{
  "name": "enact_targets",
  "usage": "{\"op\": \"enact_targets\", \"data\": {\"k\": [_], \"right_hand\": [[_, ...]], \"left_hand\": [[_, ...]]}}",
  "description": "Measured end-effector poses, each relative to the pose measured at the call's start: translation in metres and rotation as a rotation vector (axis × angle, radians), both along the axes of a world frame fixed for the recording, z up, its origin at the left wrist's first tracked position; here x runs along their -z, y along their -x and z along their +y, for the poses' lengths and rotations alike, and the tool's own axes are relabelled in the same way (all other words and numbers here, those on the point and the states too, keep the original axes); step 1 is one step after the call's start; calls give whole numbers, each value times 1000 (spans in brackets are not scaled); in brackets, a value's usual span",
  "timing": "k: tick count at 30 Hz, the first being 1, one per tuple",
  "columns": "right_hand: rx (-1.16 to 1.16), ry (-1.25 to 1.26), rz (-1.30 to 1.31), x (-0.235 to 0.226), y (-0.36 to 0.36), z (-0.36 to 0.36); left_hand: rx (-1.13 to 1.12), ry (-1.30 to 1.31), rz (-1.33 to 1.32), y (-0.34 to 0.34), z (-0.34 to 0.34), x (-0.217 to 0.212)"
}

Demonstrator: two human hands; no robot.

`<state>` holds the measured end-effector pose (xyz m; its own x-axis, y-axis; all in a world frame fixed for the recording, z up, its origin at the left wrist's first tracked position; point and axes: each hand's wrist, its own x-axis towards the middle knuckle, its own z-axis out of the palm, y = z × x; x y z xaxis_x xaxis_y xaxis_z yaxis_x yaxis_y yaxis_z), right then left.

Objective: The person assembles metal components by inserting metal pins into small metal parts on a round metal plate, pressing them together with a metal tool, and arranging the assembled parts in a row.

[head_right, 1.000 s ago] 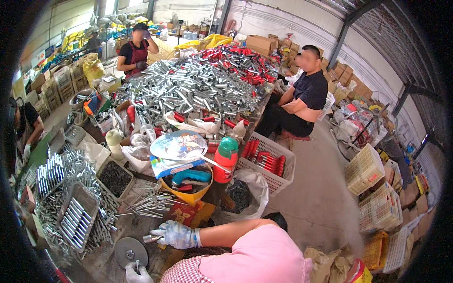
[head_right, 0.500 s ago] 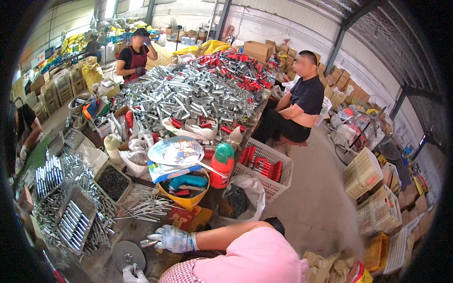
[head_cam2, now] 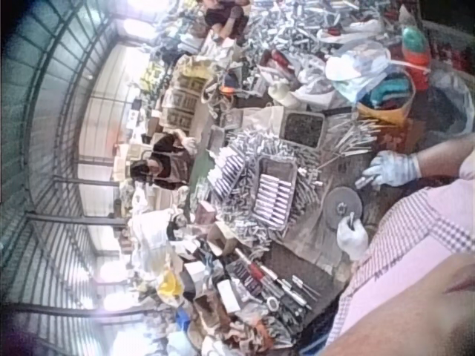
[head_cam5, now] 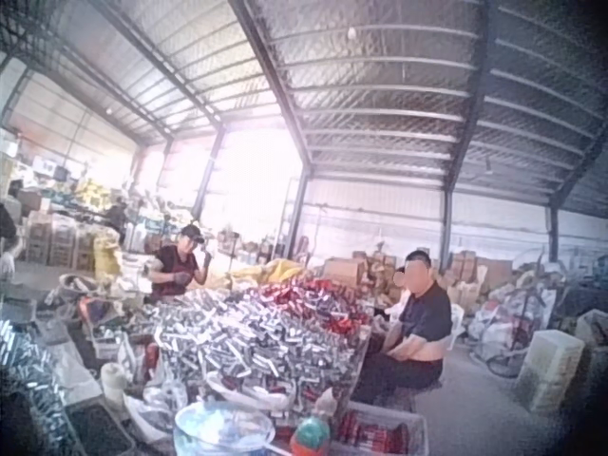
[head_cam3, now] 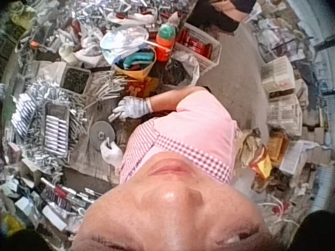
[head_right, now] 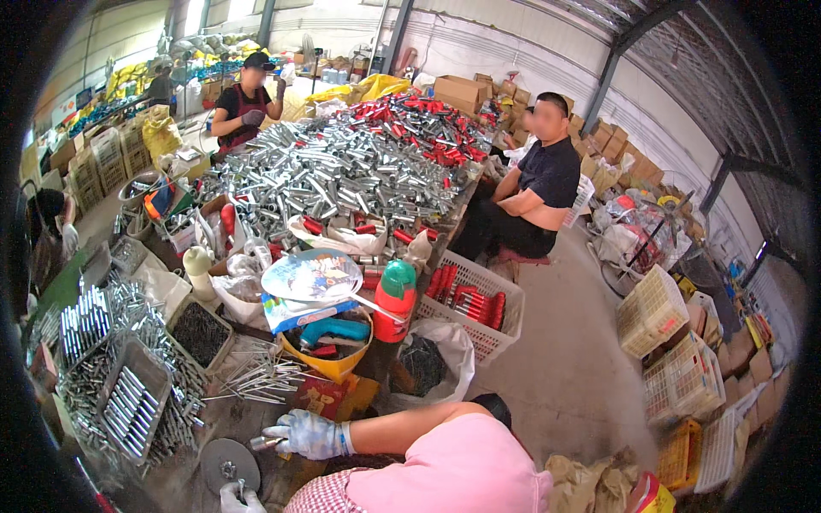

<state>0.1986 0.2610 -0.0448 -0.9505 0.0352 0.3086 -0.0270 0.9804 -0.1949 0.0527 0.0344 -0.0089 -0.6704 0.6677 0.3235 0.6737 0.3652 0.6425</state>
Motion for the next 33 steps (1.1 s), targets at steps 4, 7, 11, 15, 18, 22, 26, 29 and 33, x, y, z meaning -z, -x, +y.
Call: {"op": "enact_targets", "data": {"k": [4, 7, 11, 15, 18, 22, 26, 29, 33], "right_hand": [[-22, -13, 48, -6, -1, -1], [-61, -18, -7, -9, 0, -1], [-90, 24, -4, -12, 1, -1], [-71, 146, 195, -27, 11, -4], [125, 329, 254, -85, 32, 7], [80, 480, 589, -156, 33, 32], [5, 827, 578, -102, 46, 66], [19, 538, 576, -214, 22, 50], [74, 706, 271, -95, 27, 101]], "left_hand": [[-8, 2, -22, -1, 0, 0], [-11, 13, -12, 1, -2, 0], [-5, 10, -12, 3, -3, 1], [-6, 5, -35, 2, -1, 0], [-10, 6, -35, 1, -4, -2], [2, -20, -76, 0, -2, -2], [39, -15, -36, 2, 1, 1], [-4, -2, -30, 0, -8, -7], [52, -7, -19, 1, 4, 0]]}}
